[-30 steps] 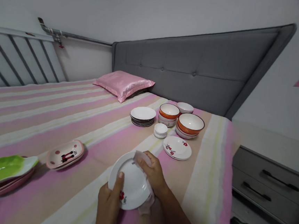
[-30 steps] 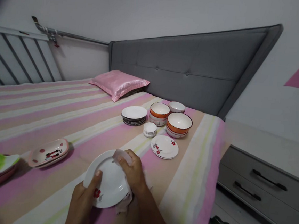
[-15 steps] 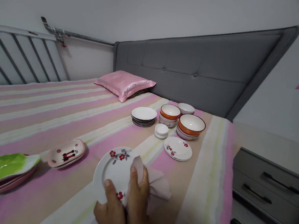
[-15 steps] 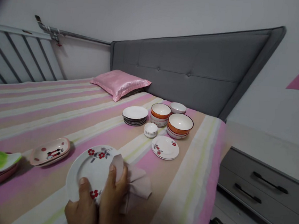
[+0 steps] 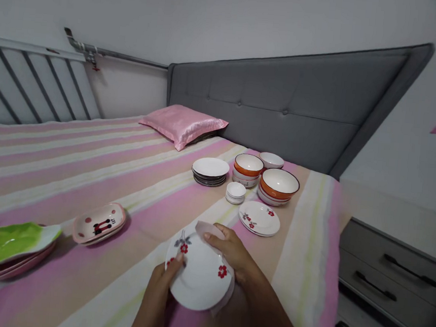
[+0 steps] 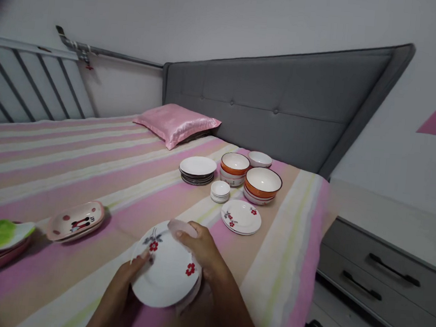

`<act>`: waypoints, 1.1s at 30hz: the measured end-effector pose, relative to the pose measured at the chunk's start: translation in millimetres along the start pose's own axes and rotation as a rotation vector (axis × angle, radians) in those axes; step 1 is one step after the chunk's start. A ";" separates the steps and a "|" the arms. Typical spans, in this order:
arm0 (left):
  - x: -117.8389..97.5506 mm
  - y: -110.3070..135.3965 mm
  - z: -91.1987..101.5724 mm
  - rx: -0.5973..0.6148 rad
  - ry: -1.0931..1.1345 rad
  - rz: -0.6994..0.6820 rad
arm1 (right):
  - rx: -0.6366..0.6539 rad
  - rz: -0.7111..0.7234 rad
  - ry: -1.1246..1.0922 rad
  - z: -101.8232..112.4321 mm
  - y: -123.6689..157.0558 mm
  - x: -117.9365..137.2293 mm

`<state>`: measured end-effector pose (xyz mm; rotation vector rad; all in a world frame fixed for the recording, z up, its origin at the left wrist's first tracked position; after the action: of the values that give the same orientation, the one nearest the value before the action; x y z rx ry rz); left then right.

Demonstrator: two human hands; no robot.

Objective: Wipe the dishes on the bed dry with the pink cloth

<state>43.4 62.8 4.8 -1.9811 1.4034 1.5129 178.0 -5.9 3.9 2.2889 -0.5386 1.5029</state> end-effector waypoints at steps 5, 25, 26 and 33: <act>6.5 -3.2 1.8 -0.102 0.020 0.070 | -0.027 0.063 0.012 -3.0 -3.7 -6.3; 3.7 11.8 -6.3 -0.347 0.010 -0.182 | -0.631 0.139 -0.024 -35.4 16.6 -49.8; 2.1 7.3 -6.8 -0.244 0.030 -0.197 | -0.616 0.138 -0.011 -29.3 16.7 -40.7; -4.7 -1.2 2.6 -0.004 0.068 -0.044 | 0.005 0.055 0.156 -12.8 11.7 22.5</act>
<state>43.0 67.6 7.4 -2.0708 1.3743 1.4433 170.3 -12.5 30.4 2.1533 -0.5574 1.6931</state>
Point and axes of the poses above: each hand's wrist, its own y-axis away from the middle knuckle, its own z-axis out of the back of the hand, x = y × z, the point moved 5 cm from there along -y, towards the middle knuckle, and after that the axes turned 15 degrees about x, right-handed, at the moved point
